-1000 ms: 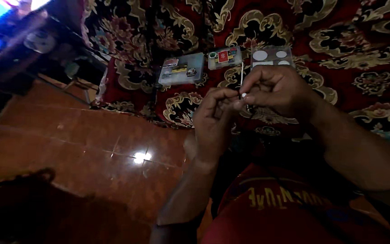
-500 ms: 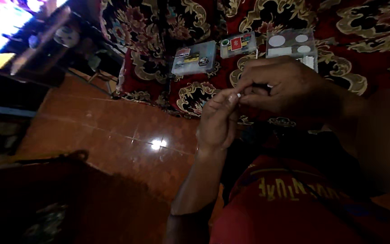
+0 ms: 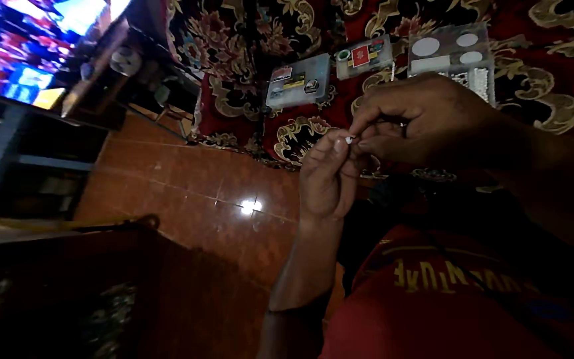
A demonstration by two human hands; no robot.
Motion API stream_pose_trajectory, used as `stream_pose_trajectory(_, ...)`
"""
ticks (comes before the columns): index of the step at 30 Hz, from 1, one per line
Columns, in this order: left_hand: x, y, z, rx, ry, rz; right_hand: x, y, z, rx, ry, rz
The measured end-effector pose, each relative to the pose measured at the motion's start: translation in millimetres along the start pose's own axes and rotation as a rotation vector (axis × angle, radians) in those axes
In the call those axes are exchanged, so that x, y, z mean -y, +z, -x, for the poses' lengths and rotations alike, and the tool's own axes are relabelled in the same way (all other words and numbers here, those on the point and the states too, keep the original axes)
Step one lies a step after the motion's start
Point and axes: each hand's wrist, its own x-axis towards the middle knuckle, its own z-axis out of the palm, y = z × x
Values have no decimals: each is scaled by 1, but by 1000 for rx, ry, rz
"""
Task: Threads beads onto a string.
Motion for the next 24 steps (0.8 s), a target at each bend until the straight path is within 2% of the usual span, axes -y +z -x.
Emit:
stream_pose_trajectory(8, 1, -3, -1, 20, 31, -32, -15, 0, -1, -53, -204, 115)
stream_pose_trajectory(24, 1, -4, -2, 33, 62, -62, -19, 2, -2, -75, -281, 191)
